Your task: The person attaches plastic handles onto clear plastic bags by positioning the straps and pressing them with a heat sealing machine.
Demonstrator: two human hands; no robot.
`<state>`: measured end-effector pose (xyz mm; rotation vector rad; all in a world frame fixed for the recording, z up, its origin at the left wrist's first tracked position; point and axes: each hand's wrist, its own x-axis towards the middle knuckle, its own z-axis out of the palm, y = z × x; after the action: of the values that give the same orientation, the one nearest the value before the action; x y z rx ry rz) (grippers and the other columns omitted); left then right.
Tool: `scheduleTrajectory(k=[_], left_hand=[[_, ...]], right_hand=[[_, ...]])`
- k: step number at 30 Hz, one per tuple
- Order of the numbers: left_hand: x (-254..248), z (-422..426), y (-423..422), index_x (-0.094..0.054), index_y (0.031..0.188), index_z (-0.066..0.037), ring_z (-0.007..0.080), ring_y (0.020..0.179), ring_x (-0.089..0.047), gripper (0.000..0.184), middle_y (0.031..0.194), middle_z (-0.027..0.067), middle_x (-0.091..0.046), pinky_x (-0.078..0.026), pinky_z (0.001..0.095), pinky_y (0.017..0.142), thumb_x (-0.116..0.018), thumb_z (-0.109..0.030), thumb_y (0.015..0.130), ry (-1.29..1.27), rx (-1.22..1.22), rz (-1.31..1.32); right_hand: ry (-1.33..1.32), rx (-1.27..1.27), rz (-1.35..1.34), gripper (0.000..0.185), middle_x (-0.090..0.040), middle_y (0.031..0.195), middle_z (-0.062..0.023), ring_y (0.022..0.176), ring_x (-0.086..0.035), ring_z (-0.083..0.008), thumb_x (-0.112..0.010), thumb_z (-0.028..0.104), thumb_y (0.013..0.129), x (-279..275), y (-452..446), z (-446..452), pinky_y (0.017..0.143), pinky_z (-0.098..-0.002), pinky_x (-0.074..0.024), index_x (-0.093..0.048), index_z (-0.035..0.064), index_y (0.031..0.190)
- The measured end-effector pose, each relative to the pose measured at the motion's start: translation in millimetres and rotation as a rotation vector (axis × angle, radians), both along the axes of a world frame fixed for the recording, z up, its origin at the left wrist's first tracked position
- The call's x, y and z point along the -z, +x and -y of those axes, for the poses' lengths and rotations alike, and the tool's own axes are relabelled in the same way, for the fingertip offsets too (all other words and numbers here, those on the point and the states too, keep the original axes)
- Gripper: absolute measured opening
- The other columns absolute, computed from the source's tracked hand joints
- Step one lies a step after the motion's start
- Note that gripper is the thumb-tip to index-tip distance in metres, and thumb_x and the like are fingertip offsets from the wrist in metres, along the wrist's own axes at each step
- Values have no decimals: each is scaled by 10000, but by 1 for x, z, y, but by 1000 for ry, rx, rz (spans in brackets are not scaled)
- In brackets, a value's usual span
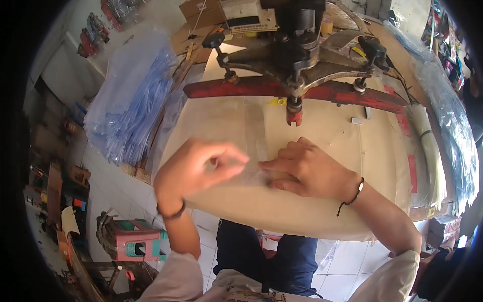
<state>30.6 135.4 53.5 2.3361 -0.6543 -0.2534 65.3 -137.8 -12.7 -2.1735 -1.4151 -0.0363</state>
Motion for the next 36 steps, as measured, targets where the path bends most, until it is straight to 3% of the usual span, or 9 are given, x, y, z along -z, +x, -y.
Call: scheduleTrajectory(k=[1,3,6,9,18,23,29,32,36], left_hand=[[8,-15,-20,-733,1151,-64,240,821,-648,365,889,80,-684,-510,361,804,-803,-159,807,-57,15,77],[14,-46,-52,-722,1239,-97,294,1126,-631,502,1181,112,-687,-483,385,983,-845,-178,759,118,-54,275],[35,-87,-82,-684,1318,-103,340,1389,-474,616,1466,132,-558,-402,412,1127,-857,-184,732,388,-339,322],[55,-103,-101,-674,1336,-130,378,1413,-454,590,1504,122,-535,-406,470,1132,-832,-244,779,306,-396,254],[46,-102,-104,-712,1262,-113,375,1335,-536,422,1457,92,-586,-463,444,1063,-756,-261,869,291,-370,252],[34,-112,-88,-749,1166,-47,305,1108,-624,371,1366,83,-661,-489,409,971,-768,-228,843,283,-304,192],[36,-108,-99,-678,1299,-55,289,1270,-590,482,1477,91,-574,-461,385,1081,-783,-146,837,335,-239,285],[42,-110,-105,-620,1383,-77,287,1393,-512,588,1541,88,-507,-430,391,1132,-790,-104,821,121,-365,165],[49,-124,-104,-589,1419,-91,290,1432,-466,615,1564,83,-475,-431,382,1133,-774,-93,832,3,-329,121]], right_hand=[[11,-3,5,425,-647,914,-103,871,-609,-283,-732,307,906,0,-1,1,875,-404,-455,-691,104,1278],[-45,19,5,330,-642,911,-84,889,-617,-270,-703,285,922,-7,-4,1,879,-396,-463,-705,114,1204],[-19,26,-24,238,-628,895,-79,885,-620,-269,-681,261,937,-6,-3,1,867,-401,-475,-714,111,1119],[47,28,-10,215,-621,927,-85,898,-619,-277,-688,247,934,-1,0,0,872,-424,-486,-713,103,1092],[109,19,7,287,-630,1148,-112,1074,-623,-298,-806,208,822,-13,-6,-6,952,-405,-508,-723,92,1071],[116,66,-67,298,-667,1111,-112,1039,-634,-307,-805,182,822,-9,-6,-6,919,-406,-522,-739,65,1088],[157,109,-115,165,-685,1018,-123,967,-652,-308,-758,127,869,-10,-7,-7,850,-394,-539,-747,30,1002],[152,107,-98,151,-686,986,-125,931,-659,-310,-742,120,878,-13,-5,-7,826,-395,-541,-741,16,987],[144,83,-104,137,-689,942,-124,904,-663,-309,-728,111,885,-18,-4,-5,799,-395,-542,-736,2,969]])
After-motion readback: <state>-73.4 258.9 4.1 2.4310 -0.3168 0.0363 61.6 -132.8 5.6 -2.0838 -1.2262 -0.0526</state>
